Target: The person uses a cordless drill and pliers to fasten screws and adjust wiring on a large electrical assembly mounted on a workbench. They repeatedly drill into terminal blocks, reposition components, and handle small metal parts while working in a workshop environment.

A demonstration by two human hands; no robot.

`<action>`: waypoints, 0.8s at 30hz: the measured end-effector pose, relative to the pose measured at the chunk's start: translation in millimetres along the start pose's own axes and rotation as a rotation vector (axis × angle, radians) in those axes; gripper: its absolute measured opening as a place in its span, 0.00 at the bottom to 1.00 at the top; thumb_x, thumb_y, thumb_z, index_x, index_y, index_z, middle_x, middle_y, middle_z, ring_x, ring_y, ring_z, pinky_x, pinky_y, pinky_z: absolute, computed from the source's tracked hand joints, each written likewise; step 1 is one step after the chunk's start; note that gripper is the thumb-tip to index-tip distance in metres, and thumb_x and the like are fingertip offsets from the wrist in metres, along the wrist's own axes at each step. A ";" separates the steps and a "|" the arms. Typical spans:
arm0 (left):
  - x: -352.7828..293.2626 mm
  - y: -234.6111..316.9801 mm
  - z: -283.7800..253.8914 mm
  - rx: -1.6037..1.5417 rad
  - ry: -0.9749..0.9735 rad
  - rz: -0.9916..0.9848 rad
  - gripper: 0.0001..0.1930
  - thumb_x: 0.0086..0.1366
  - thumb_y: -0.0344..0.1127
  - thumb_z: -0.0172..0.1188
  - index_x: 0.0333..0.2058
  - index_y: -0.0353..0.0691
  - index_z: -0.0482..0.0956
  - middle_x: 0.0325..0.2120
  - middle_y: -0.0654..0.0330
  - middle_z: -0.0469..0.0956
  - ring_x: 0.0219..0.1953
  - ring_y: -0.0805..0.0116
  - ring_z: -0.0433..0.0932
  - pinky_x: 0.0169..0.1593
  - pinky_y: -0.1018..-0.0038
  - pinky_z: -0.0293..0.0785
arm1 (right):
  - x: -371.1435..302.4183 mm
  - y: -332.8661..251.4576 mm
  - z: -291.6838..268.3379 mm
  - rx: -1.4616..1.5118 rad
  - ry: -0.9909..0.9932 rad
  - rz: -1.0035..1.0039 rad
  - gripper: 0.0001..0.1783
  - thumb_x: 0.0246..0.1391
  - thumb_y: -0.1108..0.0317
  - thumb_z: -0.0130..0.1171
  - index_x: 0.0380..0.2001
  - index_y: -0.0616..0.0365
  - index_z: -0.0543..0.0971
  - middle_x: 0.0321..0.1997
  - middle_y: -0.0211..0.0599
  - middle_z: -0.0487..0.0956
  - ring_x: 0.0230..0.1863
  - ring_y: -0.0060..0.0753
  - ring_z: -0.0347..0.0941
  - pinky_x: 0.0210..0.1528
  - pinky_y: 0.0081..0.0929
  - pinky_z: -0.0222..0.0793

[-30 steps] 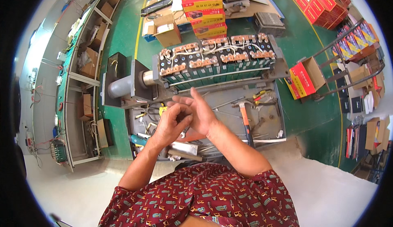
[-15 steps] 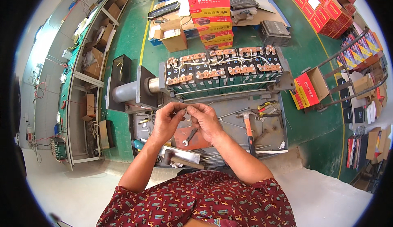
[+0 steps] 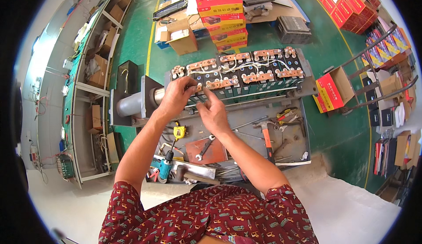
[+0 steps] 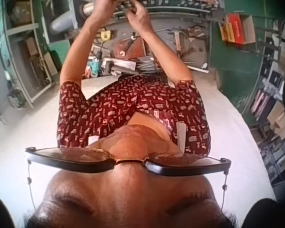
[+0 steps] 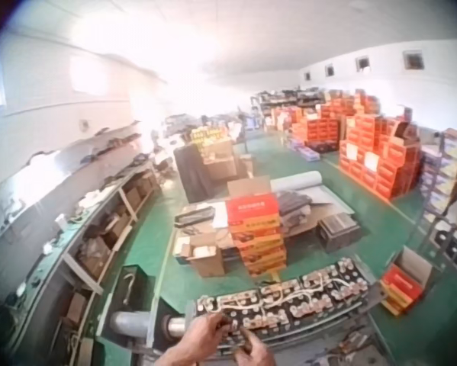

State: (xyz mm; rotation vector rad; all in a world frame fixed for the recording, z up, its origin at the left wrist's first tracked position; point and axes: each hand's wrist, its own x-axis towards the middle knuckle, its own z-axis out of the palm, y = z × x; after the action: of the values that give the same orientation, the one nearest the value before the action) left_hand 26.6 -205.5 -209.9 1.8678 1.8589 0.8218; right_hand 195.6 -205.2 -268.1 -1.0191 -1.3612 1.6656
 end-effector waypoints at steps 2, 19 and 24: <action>3.4 -7.3 5.2 0.041 -0.026 0.001 0.07 0.64 0.27 0.64 0.41 0.32 0.83 0.35 0.47 0.84 0.39 0.47 0.83 0.43 0.60 0.78 | 2.2 -1.5 1.6 -0.020 -0.010 -0.017 0.35 0.59 0.73 0.59 0.69 0.72 0.67 0.18 0.26 0.71 0.21 0.14 0.64 0.24 0.23 0.62; 14.4 1.9 4.2 0.181 -0.165 0.015 0.06 0.64 0.27 0.64 0.38 0.33 0.83 0.35 0.45 0.82 0.40 0.43 0.83 0.44 0.56 0.78 | 5.0 4.9 -3.0 0.066 -0.054 -0.089 0.32 0.59 0.75 0.57 0.68 0.59 0.72 0.19 0.29 0.76 0.22 0.15 0.69 0.25 0.23 0.64; 22.7 -2.9 4.8 0.236 -0.211 -0.013 0.06 0.62 0.28 0.65 0.36 0.33 0.84 0.34 0.45 0.85 0.39 0.44 0.84 0.44 0.57 0.79 | 6.3 8.4 -3.4 0.058 -0.058 -0.032 0.32 0.59 0.74 0.57 0.68 0.62 0.71 0.19 0.30 0.76 0.20 0.17 0.68 0.24 0.25 0.63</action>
State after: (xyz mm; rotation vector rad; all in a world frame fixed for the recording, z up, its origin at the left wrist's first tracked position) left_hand 26.4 -182.2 -212.2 1.9907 1.8983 0.3957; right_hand 195.7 -199.5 -277.5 -0.9177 -1.3510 1.7129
